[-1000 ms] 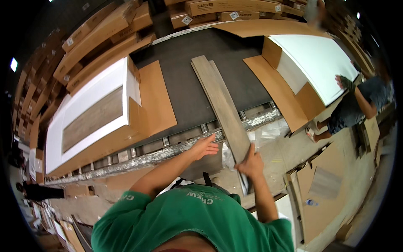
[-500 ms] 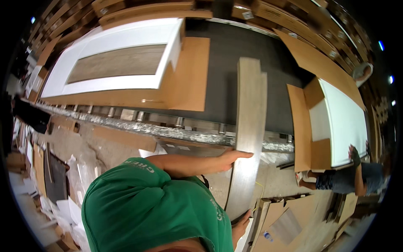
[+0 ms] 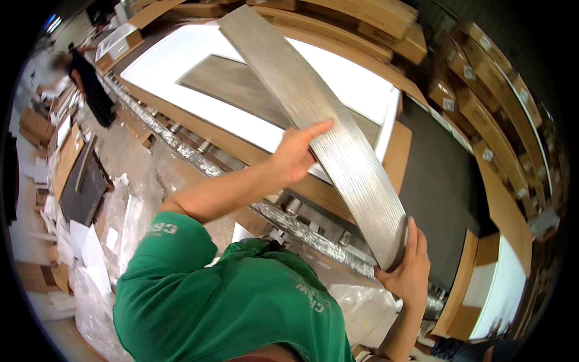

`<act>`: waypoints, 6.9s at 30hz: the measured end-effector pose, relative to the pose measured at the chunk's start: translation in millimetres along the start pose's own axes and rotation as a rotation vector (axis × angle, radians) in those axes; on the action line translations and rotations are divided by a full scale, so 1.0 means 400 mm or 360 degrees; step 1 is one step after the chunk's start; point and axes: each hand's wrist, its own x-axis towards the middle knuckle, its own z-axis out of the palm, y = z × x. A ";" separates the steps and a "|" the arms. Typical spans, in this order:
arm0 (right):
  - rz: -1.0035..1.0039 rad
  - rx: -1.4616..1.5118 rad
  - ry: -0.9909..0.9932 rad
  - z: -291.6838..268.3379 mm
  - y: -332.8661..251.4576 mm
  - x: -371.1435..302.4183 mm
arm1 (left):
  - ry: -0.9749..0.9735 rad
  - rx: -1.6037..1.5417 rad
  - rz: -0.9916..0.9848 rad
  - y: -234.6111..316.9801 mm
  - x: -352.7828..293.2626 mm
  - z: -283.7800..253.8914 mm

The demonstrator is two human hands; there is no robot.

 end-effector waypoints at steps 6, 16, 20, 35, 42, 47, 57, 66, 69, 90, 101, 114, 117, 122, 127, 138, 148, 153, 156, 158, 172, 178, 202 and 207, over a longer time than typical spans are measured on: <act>-0.0169 0.0396 -0.0474 0.069 -0.130 0.390 | 0.0598 0.0442 -0.0158 0.279 0.079 -0.242; -0.0143 0.0397 -0.0754 0.199 -0.146 0.665 | 0.0345 0.0679 -0.0596 0.378 0.269 -0.453; -0.0202 0.0241 -0.0763 0.256 -0.110 0.754 | 0.0254 0.1138 -0.1013 0.420 0.319 -0.488; -0.0153 -0.0015 -0.0758 0.359 -0.053 0.859 | -0.0845 0.3848 0.0258 0.608 0.546 -0.580; -0.0039 -0.0046 -0.0766 0.364 -0.016 0.856 | -0.0811 0.3817 0.0300 0.592 0.540 -0.536; -0.0102 -0.0117 -0.0600 0.398 0.033 0.898 | -0.0674 0.3845 0.0180 0.575 0.556 -0.504; -0.0167 -0.0242 -0.0569 0.343 -0.004 0.801 | -0.0840 0.3793 0.0294 0.584 0.488 -0.464; -0.0220 0.0005 -0.0627 0.320 0.010 0.599 | -0.1104 0.3707 0.0217 0.537 0.322 -0.431; -0.0301 0.0058 -0.0418 0.348 0.017 0.625 | -0.0996 0.3704 0.0326 0.536 0.337 -0.450; -0.0170 0.0182 -0.0631 0.265 0.000 0.426 | -0.1371 0.3184 0.0253 0.506 0.217 -0.464; 0.0588 -0.0461 0.0191 0.409 0.415 0.587 | -0.0750 0.3808 0.0690 0.370 0.507 -0.511; -0.0167 -0.0371 -0.0120 0.435 0.220 0.549 | -0.0583 0.3823 0.0548 0.330 0.491 -0.554; -0.0221 -0.0555 -0.0109 0.455 0.222 0.542 | -0.0575 0.3826 0.0636 0.310 0.511 -0.539; -0.0246 -0.0546 -0.0078 0.457 0.248 0.554 | -0.0515 0.3762 0.0730 0.295 0.510 -0.545; -0.0172 -0.0122 -0.0426 0.366 0.178 0.495 | -0.1078 0.3445 0.0524 0.357 0.364 -0.531; -0.0151 0.0013 -0.0435 0.360 0.118 0.382 | -0.1298 0.3304 0.0489 0.466 0.222 -0.564; 0.0216 0.0088 -0.0212 0.329 0.159 0.380 | -0.1779 0.3513 0.1021 0.404 0.267 -0.488; 0.0153 -0.0023 -0.0214 0.342 0.180 0.369 | -0.1692 0.3539 0.1221 0.383 0.244 -0.525; 0.0057 -0.0200 -0.0304 0.344 0.176 0.344 | -0.1725 0.3680 0.0979 0.403 0.250 -0.507; -0.0009 -0.0344 -0.0359 0.344 0.186 0.343 | -0.1552 0.3695 0.0865 0.396 0.255 -0.554; 0.0324 -0.0509 -0.0538 0.324 0.233 0.324 | -0.1436 0.3642 0.0811 0.278 0.319 -0.444; 0.0530 -0.0096 -0.0012 0.285 0.202 0.302 | -0.1495 0.3714 0.0934 0.246 0.327 -0.447; 0.3069 0.1617 -0.0658 1.111 -0.407 -1.089 | -0.2177 0.2867 0.0481 -0.230 -0.018 0.058; 0.3386 0.1202 0.0187 1.186 -0.405 -1.286 | -0.1934 0.3249 0.1204 -0.436 -0.081 0.042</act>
